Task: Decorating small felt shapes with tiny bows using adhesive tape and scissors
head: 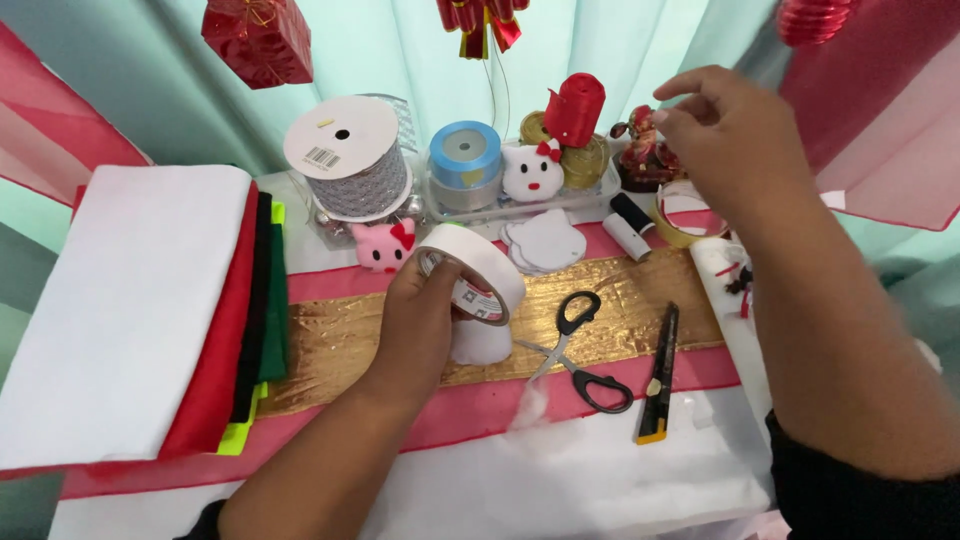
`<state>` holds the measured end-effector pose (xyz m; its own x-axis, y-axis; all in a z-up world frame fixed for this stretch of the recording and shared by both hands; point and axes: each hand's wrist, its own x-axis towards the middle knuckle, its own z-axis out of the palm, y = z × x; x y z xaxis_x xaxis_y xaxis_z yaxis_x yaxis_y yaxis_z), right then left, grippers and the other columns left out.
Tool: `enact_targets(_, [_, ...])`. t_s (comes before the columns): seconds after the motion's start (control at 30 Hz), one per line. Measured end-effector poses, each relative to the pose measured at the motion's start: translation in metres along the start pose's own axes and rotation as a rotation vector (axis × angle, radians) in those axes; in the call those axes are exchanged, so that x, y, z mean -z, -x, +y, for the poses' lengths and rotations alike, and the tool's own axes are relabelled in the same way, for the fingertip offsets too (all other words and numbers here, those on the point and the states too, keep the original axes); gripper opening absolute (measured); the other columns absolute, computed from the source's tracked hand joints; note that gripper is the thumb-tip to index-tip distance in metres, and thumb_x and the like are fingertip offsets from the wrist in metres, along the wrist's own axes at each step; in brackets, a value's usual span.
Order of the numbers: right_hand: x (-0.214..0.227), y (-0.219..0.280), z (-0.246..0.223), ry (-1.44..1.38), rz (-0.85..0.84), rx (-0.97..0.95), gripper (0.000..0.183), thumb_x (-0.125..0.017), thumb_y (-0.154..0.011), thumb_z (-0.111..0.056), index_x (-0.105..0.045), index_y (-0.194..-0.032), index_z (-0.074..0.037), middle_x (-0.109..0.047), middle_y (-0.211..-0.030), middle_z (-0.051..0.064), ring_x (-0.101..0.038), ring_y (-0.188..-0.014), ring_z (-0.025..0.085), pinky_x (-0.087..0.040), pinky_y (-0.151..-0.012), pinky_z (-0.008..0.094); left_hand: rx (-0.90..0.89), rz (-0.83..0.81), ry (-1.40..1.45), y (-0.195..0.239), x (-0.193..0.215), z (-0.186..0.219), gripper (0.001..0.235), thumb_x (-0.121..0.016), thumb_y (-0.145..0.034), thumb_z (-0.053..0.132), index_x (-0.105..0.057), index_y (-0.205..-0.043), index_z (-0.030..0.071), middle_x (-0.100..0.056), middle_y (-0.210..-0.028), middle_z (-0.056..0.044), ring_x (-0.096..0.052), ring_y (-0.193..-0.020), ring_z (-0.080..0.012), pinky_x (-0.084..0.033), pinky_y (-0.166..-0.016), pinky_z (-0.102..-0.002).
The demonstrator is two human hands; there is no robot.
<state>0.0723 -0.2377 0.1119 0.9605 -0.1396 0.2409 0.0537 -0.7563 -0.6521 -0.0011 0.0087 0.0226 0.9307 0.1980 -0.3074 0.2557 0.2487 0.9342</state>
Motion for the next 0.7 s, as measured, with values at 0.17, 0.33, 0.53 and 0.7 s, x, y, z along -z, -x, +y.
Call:
enact_targets(0.17, [0.02,0.014,0.014,0.194,-0.108,0.116,0.008,-0.071,-0.1,-0.023,-0.075,-0.101,-0.017,-0.073,-0.089,0.001,-0.063,-0.08,0.014,-0.045,-0.07,0.036,0.027,0.007,0.031,0.0,0.001,0.001,0.018,-0.055,-0.09,0.013,-0.066,-0.079,0.004,-0.074,-0.08,-0.015,-0.07,-0.071,-0.0251,-0.06,-0.062,-0.036])
enact_targets(0.33, [-0.007,0.05,-0.02,0.465,-0.701,0.069,0.019,-0.062,-0.095,-0.023,-0.08,-0.101,-0.023,-0.082,-0.099,-0.006,-0.075,-0.09,0.01,-0.059,-0.085,0.03,0.029,0.013,-0.038,0.0,0.003,0.008,0.019,-0.054,-0.089,0.015,-0.067,-0.078,0.007,-0.074,-0.078,-0.007,-0.07,-0.071,-0.0197,-0.049,-0.066,-0.03])
enact_targets(0.53, [-0.044,0.078,0.001,0.758,-0.994,0.201,0.06,-0.068,-0.082,-0.044,-0.05,-0.139,-0.044,-0.05,-0.131,-0.01,-0.071,-0.103,0.02,-0.055,-0.085,0.041,-0.046,-0.037,0.113,-0.019,0.007,-0.019,0.016,-0.057,-0.101,0.014,-0.065,-0.088,0.009,-0.07,-0.081,-0.005,-0.064,-0.073,-0.0141,-0.049,-0.062,-0.028])
enact_targets(0.7, [-0.063,0.069,0.055,0.918,-0.881,0.979,0.019,-0.056,-0.088,-0.019,-0.071,-0.078,-0.011,-0.047,-0.142,0.005,-0.048,-0.112,0.029,-0.059,-0.064,0.048,-0.03,-0.024,0.041,-0.02,0.006,-0.015,0.013,-0.053,-0.095,0.01,-0.066,-0.098,0.012,-0.072,-0.08,-0.006,-0.061,-0.069,-0.0127,-0.04,-0.055,-0.027])
